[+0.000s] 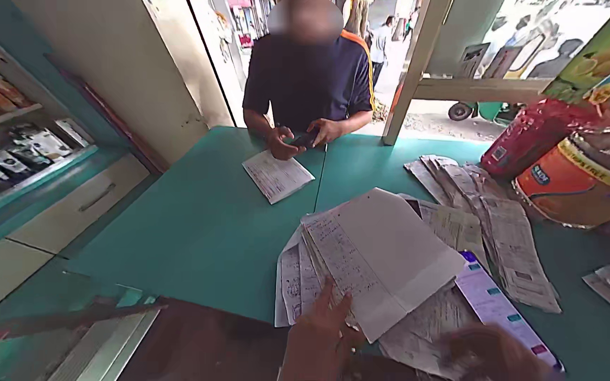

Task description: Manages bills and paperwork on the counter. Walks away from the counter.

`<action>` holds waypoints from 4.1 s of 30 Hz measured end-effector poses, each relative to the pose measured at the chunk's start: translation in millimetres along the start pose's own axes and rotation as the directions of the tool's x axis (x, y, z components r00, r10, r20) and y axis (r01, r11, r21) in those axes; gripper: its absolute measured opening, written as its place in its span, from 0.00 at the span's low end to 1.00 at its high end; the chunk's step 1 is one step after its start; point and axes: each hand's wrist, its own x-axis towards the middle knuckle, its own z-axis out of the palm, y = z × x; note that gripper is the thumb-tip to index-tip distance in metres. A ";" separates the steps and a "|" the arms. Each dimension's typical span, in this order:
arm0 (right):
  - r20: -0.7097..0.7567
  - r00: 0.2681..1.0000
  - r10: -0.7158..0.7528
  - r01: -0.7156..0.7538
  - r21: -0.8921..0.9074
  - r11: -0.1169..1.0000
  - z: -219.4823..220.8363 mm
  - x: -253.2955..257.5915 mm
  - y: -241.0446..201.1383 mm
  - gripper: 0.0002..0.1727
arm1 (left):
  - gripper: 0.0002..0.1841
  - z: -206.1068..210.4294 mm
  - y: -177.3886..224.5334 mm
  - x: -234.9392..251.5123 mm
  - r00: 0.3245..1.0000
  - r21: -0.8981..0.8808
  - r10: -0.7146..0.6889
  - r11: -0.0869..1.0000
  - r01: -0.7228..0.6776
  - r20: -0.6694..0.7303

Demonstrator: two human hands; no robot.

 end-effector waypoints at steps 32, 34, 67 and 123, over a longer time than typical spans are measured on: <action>0.232 0.958 -0.171 0.288 -0.765 0.577 39.5 57.4 57.2 0.29 | 0.15 15.5 -21.3 9.0 0.957 0.099 0.104 0.992 -0.079 -0.270; 0.262 0.947 -0.187 0.321 -0.721 0.614 35.1 65.6 56.8 0.30 | 0.15 17.2 -21.1 8.2 0.953 0.107 0.087 0.993 -0.058 -0.291; -0.074 0.963 -0.257 0.224 -0.304 0.926 86.2 74.1 72.3 0.05 | 0.17 18.3 -20.4 5.7 0.968 0.110 0.062 0.993 -0.036 -0.244; 0.021 0.941 -0.337 0.327 -0.305 0.894 82.4 73.5 39.5 0.16 | 0.17 3.6 -20.4 3.4 0.997 -0.031 -0.003 1.000 0.001 -0.077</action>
